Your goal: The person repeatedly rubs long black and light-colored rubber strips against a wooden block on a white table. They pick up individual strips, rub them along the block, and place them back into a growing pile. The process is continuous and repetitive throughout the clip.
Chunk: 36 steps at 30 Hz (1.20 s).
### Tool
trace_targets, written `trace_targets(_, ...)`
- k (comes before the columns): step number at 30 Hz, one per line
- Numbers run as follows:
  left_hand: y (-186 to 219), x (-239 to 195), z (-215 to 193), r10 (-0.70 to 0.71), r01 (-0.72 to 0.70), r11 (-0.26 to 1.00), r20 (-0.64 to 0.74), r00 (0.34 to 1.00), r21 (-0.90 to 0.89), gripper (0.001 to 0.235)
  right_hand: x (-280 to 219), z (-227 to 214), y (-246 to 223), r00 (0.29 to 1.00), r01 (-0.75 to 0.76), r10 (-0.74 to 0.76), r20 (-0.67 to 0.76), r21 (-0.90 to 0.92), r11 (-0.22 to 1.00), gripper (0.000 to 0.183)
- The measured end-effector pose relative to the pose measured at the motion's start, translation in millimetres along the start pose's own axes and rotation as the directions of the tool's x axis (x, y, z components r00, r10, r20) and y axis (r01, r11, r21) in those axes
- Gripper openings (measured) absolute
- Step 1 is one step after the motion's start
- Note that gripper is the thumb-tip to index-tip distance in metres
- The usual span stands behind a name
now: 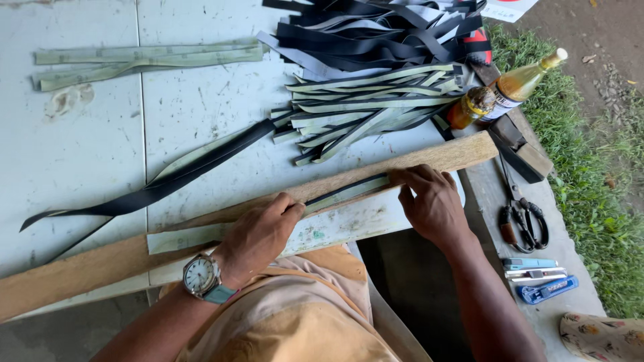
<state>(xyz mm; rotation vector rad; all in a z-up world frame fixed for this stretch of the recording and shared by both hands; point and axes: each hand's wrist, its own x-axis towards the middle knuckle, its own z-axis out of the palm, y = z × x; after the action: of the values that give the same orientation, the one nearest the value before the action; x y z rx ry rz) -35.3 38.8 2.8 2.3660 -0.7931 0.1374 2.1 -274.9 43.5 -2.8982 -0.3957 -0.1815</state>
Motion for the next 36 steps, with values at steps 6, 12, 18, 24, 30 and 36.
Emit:
trace_targets(6, 2, -5, -4, -0.083, 0.084, 0.996, 0.020, 0.996, -0.040, 0.026, 9, 24, 1, 0.996, 0.059, -0.053, -0.076, 0.086, 0.995, 0.011)
trace_targets(12, 17, 61, 23, 0.020, -0.044, 0.975, -0.112, 0.994, -0.218, 0.020, 16, -10, 62, 0.974, -0.216, 0.227, 0.010, 0.346, 0.913, 0.016)
trace_targets(18, 28, 136, 75, 0.052, -0.048, 0.990, 0.024, 0.998, -0.135, 0.009, -3, -42, 48, 0.972, 0.081, -0.045, -0.232, 0.146, 0.986, 0.043)
trace_targets(24, 20, 120, 57, 0.141, -0.132, 0.987, 0.094, 0.985, -0.094, 0.004, -24, 4, 3, 0.996, 0.088, -0.089, 0.015, 0.039, 0.995, 0.068)
trace_targets(30, 26, 114, 46, 0.147, -0.146, 0.989, 0.157, 0.977, -0.019, 0.006, -27, 8, -2, 0.994, 0.108, -0.104, 0.043, -0.113, 0.988, 0.073)
trace_targets(36, 21, 108, 48, 0.127, -0.123, 0.992, 0.164, 0.978, -0.032, 0.004, -32, 20, -7, 0.990, 0.110, -0.091, 0.104, -0.195, 0.975, 0.074)
